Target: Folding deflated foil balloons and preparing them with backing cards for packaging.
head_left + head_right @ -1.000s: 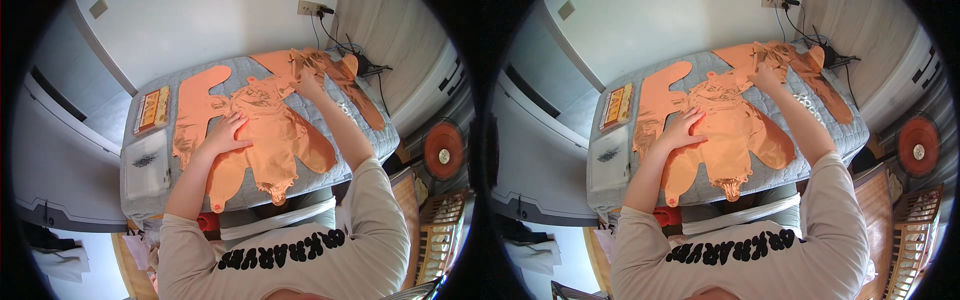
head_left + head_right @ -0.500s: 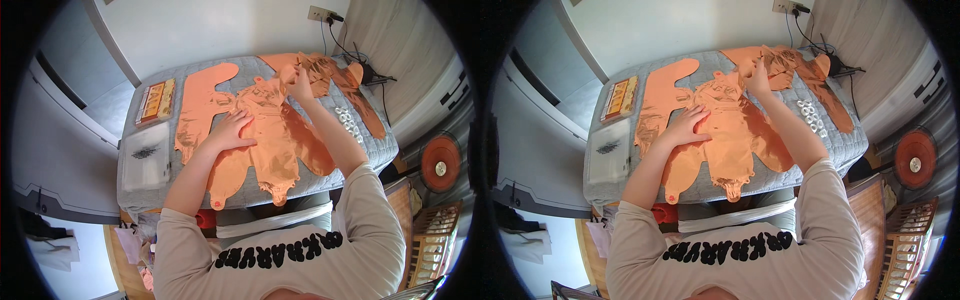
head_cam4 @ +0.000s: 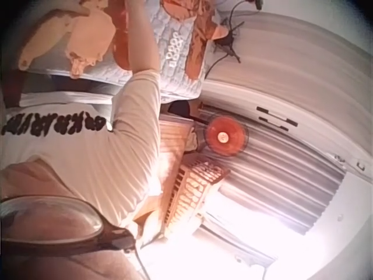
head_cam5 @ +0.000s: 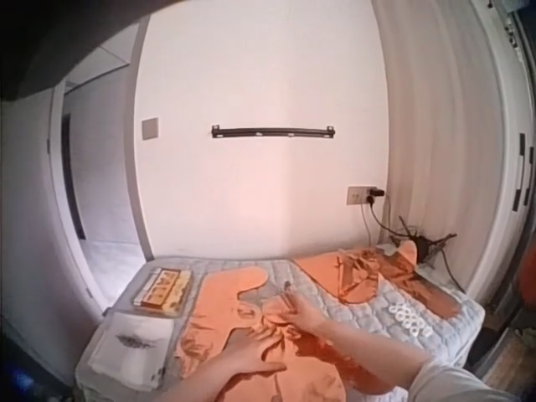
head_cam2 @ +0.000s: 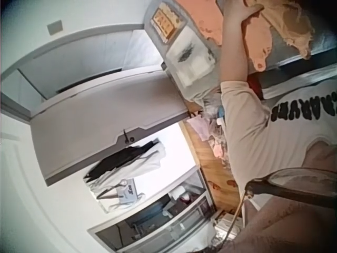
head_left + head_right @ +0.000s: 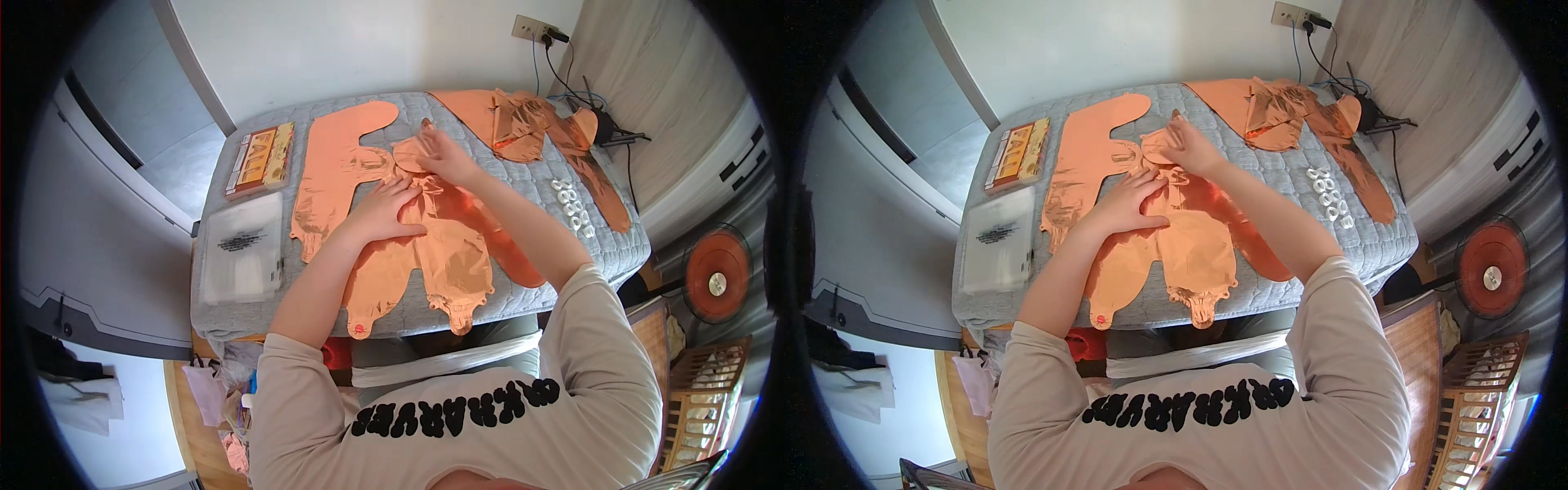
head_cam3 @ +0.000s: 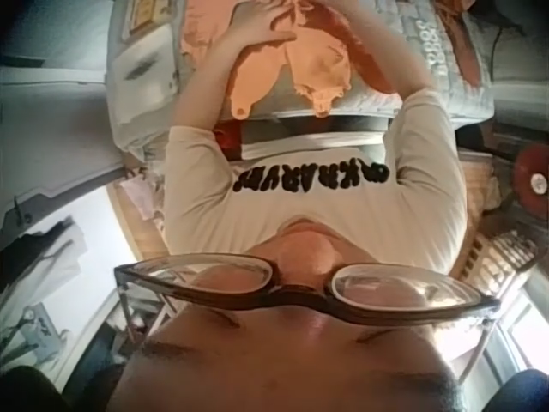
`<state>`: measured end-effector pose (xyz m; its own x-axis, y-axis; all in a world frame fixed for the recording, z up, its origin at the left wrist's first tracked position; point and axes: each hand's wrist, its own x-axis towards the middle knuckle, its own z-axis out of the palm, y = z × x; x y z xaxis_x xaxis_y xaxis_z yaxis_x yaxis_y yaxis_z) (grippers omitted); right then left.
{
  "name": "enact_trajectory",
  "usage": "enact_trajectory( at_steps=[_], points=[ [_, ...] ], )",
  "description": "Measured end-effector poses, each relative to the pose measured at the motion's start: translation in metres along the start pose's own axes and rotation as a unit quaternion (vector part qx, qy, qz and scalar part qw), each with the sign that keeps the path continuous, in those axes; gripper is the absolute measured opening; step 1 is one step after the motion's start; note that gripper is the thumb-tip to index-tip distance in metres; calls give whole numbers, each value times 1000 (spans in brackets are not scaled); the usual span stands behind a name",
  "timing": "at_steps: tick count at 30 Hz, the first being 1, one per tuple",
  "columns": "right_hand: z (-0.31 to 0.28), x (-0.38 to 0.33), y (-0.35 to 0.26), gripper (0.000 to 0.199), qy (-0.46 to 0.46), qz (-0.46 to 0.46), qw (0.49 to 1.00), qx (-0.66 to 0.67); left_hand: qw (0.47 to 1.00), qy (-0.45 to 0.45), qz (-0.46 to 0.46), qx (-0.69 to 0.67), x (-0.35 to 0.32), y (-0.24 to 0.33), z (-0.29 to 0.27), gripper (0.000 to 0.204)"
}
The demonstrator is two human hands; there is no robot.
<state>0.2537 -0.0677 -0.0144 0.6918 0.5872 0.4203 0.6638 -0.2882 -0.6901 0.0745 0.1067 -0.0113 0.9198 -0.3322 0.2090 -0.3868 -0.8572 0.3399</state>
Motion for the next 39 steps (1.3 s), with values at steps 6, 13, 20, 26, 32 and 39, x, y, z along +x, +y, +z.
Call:
enact_trajectory(
  at_steps=[6,13,20,26,32,39],
  points=[
    [-100,-28,-6,49,-77,220,972,12,1000,-7,-5,-13,-2,-3,1,92],
    [-170,-144,-65,48,-219,393,870,-202,999,-21,-22,-24,-7,-4,1,92],
    [-184,-184,-38,26,-234,388,877,159,999,-23,-3,-29,0,-3,-1,92],
    [-153,-156,-92,31,-230,263,879,324,1000,-12,-23,4,-2,3,-3,90],
    [-111,-136,-79,30,-382,254,858,231,1000,-4,-21,0,-2,3,0,89],
    [-95,-114,-63,45,-236,179,954,45,1000,-4,-19,-7,-3,-5,3,88]
  ],
)
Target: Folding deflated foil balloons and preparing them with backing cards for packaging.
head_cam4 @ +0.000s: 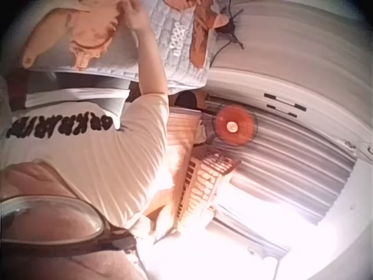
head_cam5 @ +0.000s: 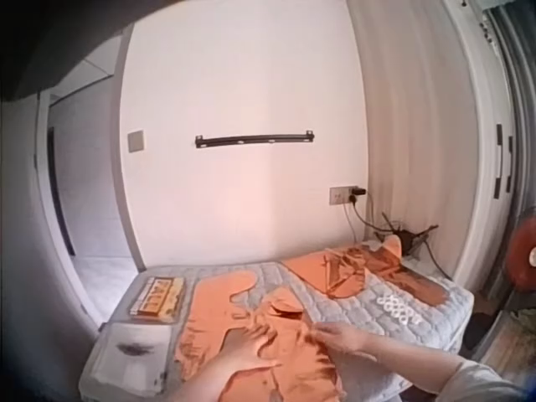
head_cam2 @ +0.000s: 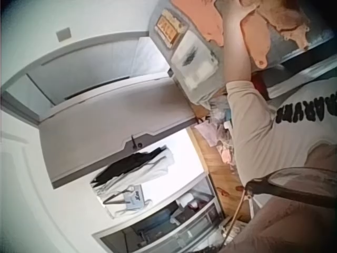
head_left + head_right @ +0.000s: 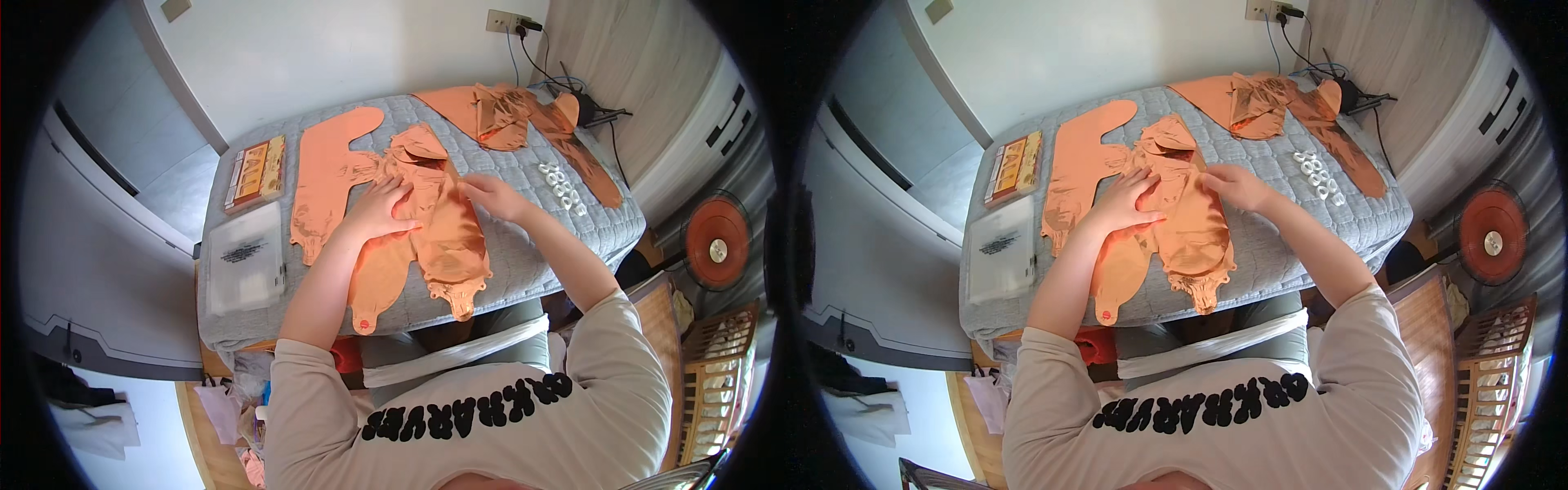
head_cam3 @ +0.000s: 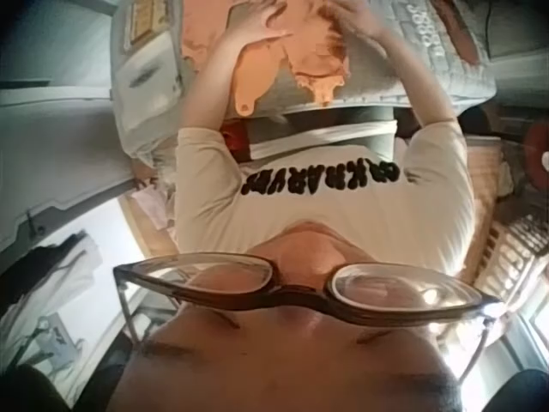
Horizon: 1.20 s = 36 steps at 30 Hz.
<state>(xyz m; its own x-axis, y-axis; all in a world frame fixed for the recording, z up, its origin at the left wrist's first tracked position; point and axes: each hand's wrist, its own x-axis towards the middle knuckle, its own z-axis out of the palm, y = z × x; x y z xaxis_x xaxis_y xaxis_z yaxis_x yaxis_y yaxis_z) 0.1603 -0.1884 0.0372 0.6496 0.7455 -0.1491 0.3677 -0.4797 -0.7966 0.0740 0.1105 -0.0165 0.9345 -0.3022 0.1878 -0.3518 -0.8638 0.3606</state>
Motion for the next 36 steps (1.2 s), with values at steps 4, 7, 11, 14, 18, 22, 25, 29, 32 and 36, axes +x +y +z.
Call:
enact_trajectory(
  at_steps=[4,7,11,14,18,22,25,29,32,36],
  points=[
    [10,28,37,67,173,-92,932,-304,1000,-6,-3,-1,2,1,2,88],
    [12,40,36,69,117,-114,934,-316,1000,-1,2,-2,0,-1,1,93],
    [19,38,25,71,85,-83,940,-320,1000,-12,-1,-11,-3,0,1,89],
    [22,38,26,75,103,-93,923,-360,1000,-2,4,-5,-2,2,2,89],
    [23,41,22,74,116,-100,902,-403,1000,4,9,0,1,-2,3,90],
    [26,46,23,76,121,-99,895,-417,1000,-1,15,-15,4,-6,2,91],
    [28,48,22,79,117,-85,905,-400,1000,-9,12,-14,5,-5,2,90],
    [40,47,17,77,129,-67,902,-406,1000,-5,9,0,5,-3,3,90],
    [49,48,22,80,145,-60,893,-421,1000,-2,12,-7,4,-2,2,89],
    [56,47,26,83,164,-54,894,-414,1000,2,13,-10,3,-3,2,87]
  ],
)
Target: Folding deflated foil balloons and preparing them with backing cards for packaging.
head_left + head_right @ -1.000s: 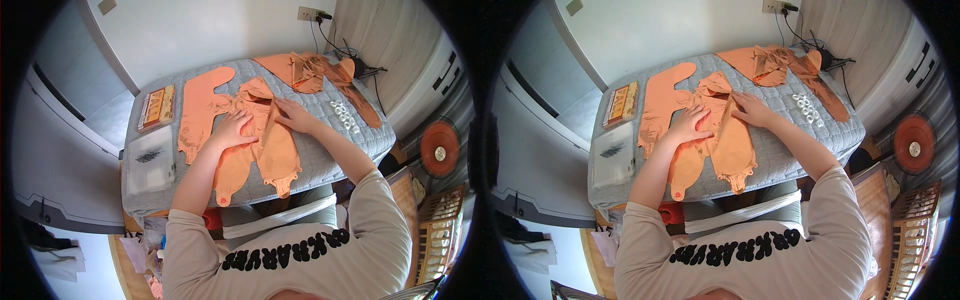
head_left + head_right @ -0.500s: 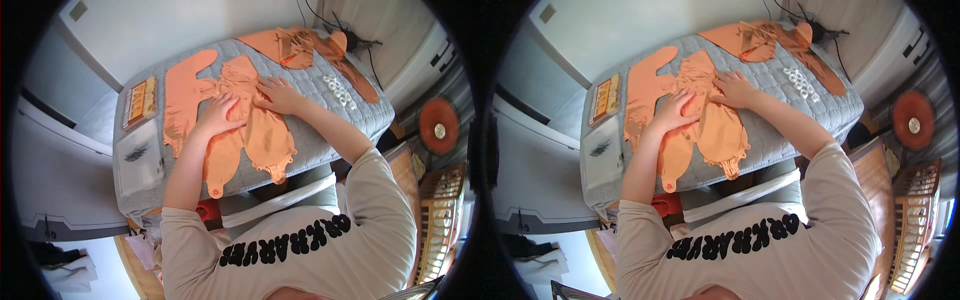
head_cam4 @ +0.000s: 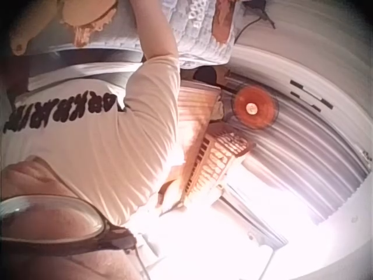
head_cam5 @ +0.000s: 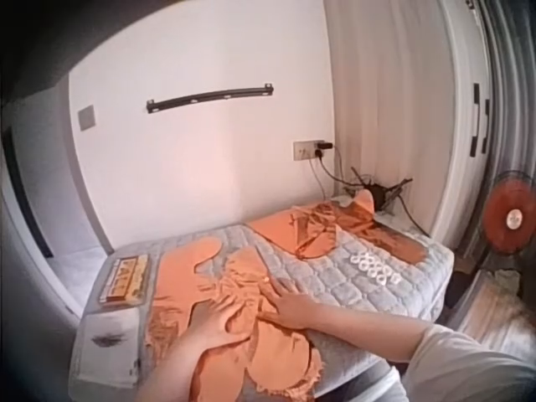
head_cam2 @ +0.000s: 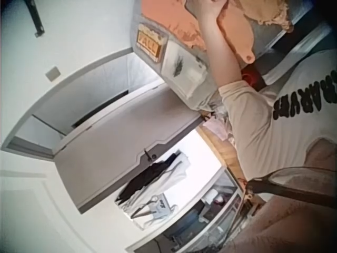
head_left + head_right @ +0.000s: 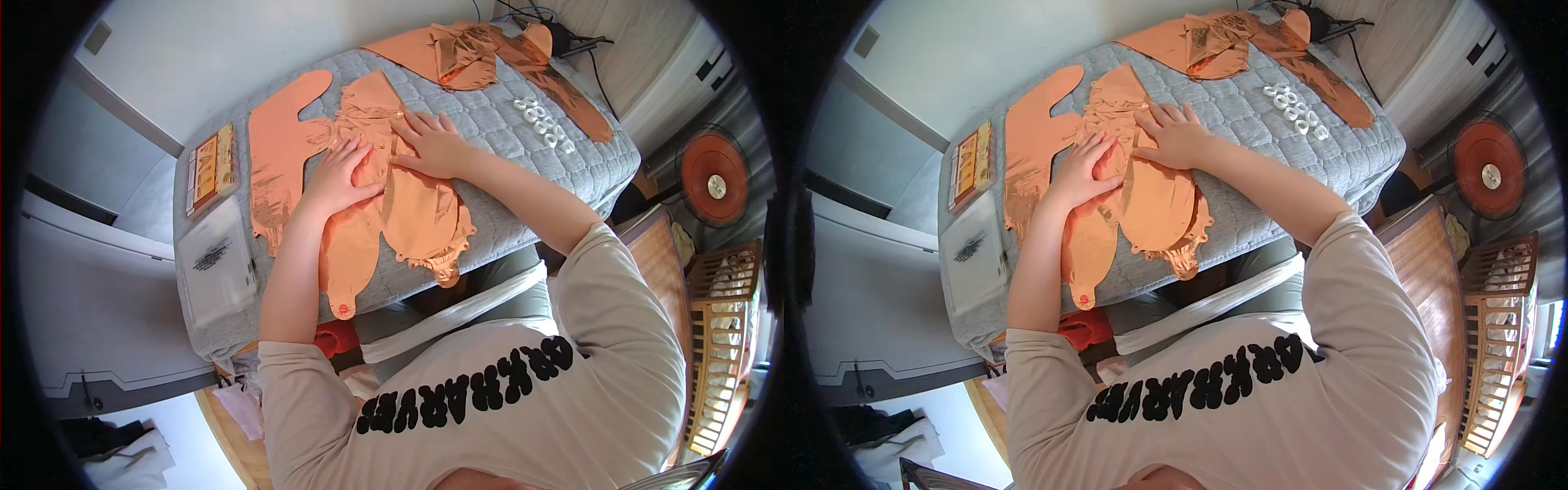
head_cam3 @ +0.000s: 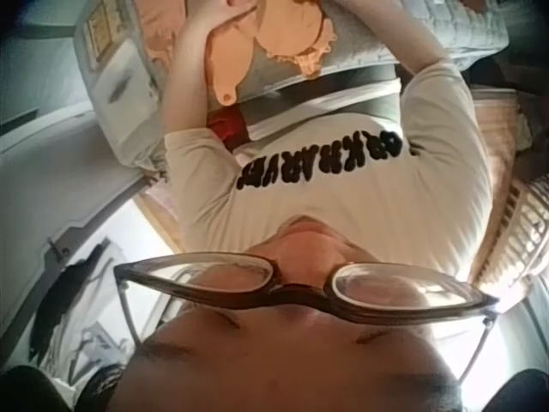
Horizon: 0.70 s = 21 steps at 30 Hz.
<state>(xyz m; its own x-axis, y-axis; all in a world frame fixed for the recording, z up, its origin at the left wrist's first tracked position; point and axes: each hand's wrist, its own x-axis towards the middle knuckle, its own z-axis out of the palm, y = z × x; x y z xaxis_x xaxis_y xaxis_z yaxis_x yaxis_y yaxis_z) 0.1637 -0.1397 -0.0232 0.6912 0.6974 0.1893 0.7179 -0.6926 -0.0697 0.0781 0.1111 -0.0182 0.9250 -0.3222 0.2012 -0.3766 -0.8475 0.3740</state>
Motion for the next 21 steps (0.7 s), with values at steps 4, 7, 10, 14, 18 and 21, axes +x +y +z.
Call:
enact_trajectory(
  at_steps=[4,7,10,14,18,21],
  points=[
    [-2,-4,1,84,2,13,1000,7,1000,-2,2,-1,2,3,-2,86],
    [-4,-6,-3,85,9,16,1000,25,986,-9,-38,-161,-1,1,-7,85],
    [-5,-2,-11,86,20,2,999,38,930,92,-26,-354,-13,-25,-10,66],
    [2,-9,5,87,19,15,999,29,845,176,-96,-496,-6,15,-50,46],
    [-1,-9,5,91,-6,18,1000,24,932,51,-52,-355,21,36,-73,39],
    [-1,-11,7,88,6,23,999,31,992,-18,29,-121,82,46,-50,39]
  ],
)
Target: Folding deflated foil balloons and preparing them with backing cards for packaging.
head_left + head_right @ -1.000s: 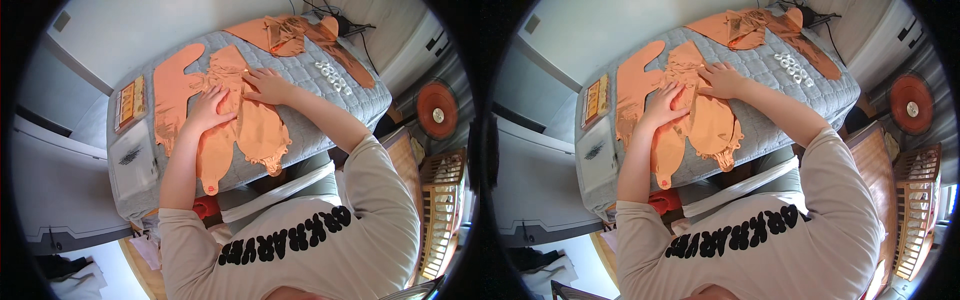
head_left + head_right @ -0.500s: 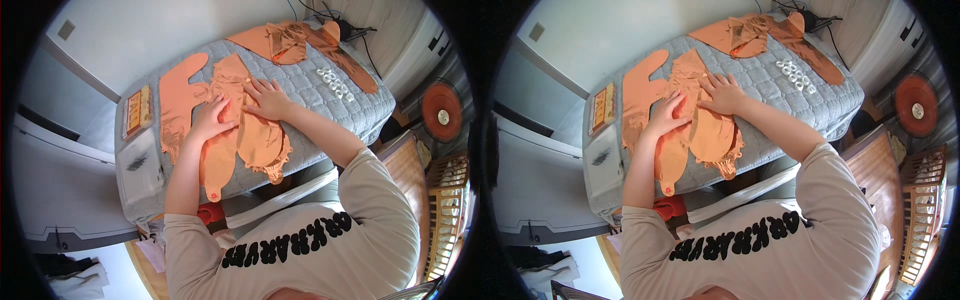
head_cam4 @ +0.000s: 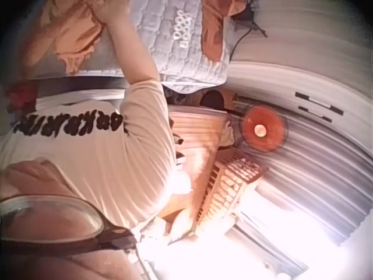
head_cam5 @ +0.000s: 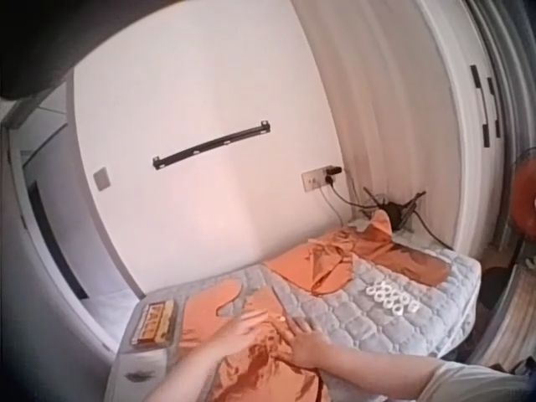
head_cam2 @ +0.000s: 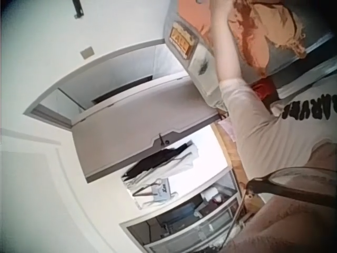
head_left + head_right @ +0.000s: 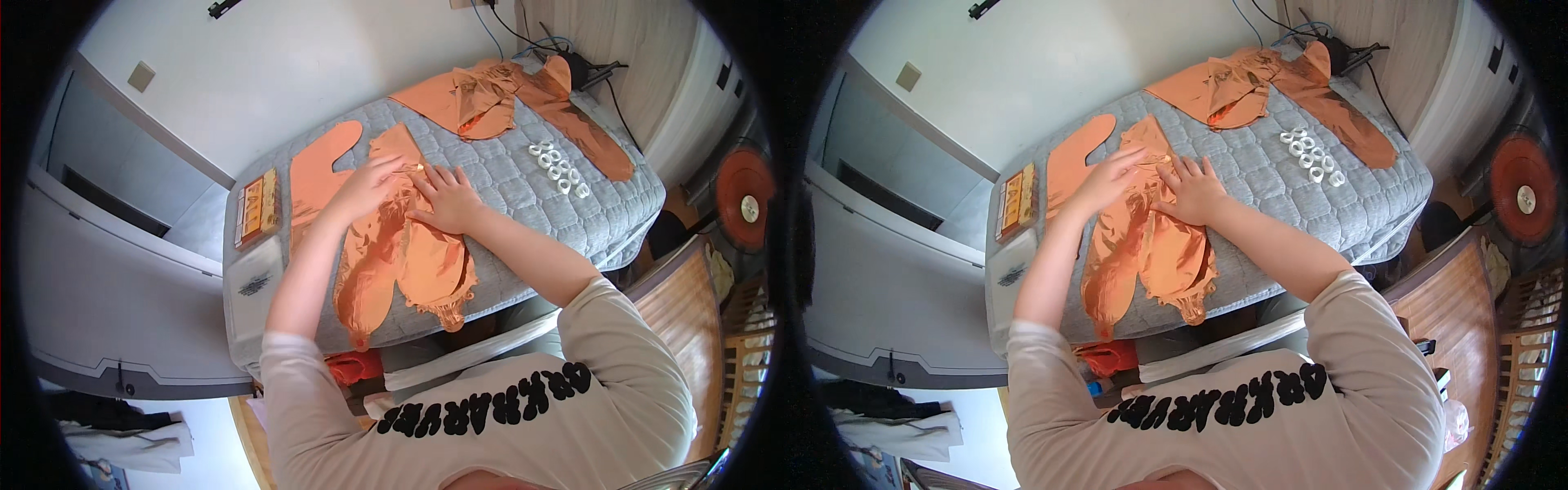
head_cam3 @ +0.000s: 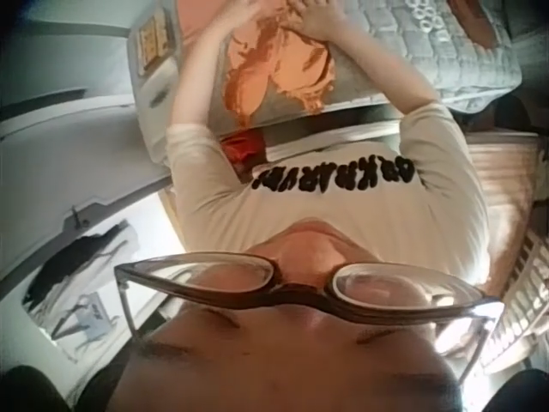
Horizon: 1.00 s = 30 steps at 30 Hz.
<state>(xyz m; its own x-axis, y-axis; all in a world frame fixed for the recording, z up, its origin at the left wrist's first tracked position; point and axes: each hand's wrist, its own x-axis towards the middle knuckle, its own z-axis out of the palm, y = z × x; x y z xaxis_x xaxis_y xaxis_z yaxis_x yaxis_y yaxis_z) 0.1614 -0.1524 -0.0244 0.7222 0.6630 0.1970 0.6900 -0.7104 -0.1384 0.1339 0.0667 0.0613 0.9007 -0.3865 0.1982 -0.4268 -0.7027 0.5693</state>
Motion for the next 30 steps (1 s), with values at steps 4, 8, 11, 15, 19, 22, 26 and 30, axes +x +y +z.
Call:
enact_trajectory(
  at_steps=[4,8,11,15,19,22,26,30],
  points=[
    [-7,7,-19,90,-23,-8,1000,4,966,17,81,245,49,-48,23,41],
    [-12,6,-16,93,-59,0,998,4,969,-33,65,235,71,-61,27,38],
    [-3,1,2,90,-28,12,1000,4,981,-11,35,190,85,-53,44,38],
    [-10,6,-15,90,-33,-7,999,15,991,34,30,125,71,-81,41,39],
    [-7,4,-7,91,-51,4,999,9,996,32,11,88,80,-73,52,50],
    [-9,5,-9,92,-59,4,998,10,996,38,18,82,79,-74,52,57],
    [-10,4,-8,92,-66,1,998,10,993,22,10,118,81,-75,51,63],
    [-10,4,-9,92,-61,-2,998,10,981,37,1,190,81,-84,52,69]
  ],
)
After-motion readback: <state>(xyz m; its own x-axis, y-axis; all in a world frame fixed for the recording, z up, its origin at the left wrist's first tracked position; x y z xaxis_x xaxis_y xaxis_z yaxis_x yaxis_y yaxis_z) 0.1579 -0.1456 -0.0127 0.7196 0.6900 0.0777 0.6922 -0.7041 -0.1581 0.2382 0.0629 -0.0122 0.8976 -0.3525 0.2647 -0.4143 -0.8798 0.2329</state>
